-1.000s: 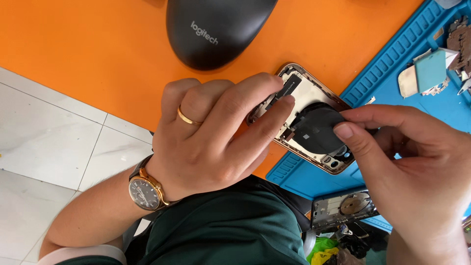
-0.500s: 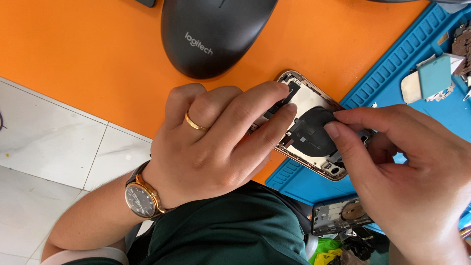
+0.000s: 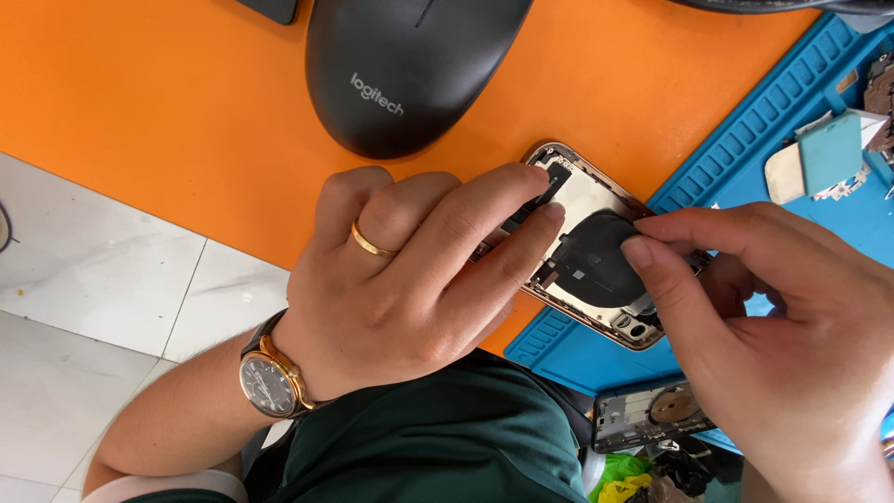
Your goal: The person repairs two disassembled smartphones on their lap, using tweezers to handle a circular component and a screwdriver to tighten screws. They also use a suction cup tool to manipulate the phone casing.
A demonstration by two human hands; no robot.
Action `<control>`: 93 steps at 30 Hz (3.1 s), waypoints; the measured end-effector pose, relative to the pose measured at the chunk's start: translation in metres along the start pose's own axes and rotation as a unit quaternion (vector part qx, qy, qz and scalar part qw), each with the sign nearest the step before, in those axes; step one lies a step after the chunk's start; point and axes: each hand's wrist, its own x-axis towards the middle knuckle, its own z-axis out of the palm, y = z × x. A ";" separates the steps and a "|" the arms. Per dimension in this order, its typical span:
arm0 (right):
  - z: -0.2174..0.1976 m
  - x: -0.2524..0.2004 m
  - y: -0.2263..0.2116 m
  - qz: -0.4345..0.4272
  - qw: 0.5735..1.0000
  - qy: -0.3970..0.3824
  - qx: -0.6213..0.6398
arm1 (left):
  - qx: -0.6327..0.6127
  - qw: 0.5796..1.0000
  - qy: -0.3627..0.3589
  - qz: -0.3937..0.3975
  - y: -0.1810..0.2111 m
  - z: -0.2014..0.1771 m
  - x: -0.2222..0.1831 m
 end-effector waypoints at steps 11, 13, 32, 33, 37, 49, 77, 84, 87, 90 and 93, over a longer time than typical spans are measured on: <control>-0.001 -0.001 0.001 0.018 1.000 -0.003 0.000 | -0.002 1.000 -0.001 -0.001 0.000 -0.001 0.000; -0.001 -0.001 0.002 0.029 1.000 -0.010 -0.002 | 0.001 1.000 -0.005 -0.001 0.000 -0.001 0.000; -0.007 0.000 0.007 0.053 0.998 -0.041 -0.013 | 0.005 1.000 -0.003 0.004 -0.002 -0.001 0.001; -0.007 -0.001 0.009 0.066 0.997 -0.046 -0.007 | 0.006 1.000 -0.003 0.005 -0.002 -0.001 0.001; -0.006 -0.001 0.003 0.066 0.997 -0.039 -0.017 | 0.003 1.000 -0.006 0.009 -0.002 -0.001 0.000; 0.001 -0.002 0.003 -0.039 0.999 0.001 -0.019 | 0.004 1.000 -0.004 0.007 -0.002 -0.002 0.001; 0.002 0.000 0.002 -0.048 0.998 0.003 -0.033 | -0.007 1.000 0.002 0.011 -0.002 -0.003 0.002; 0.002 0.001 -0.003 -0.045 0.999 0.011 -0.029 | -0.020 0.997 -0.036 0.059 -0.005 -0.004 -0.001; 0.002 0.001 -0.004 -0.049 0.998 0.011 -0.031 | -0.025 0.997 -0.035 0.070 -0.005 -0.004 -0.002; 0.002 0.002 -0.006 -0.051 0.998 0.012 -0.033 | -0.014 0.996 -0.042 0.074 -0.005 -0.003 -0.003; 0.001 0.003 -0.007 -0.060 0.997 0.012 -0.047 | -0.012 0.996 -0.048 0.074 -0.005 -0.004 -0.002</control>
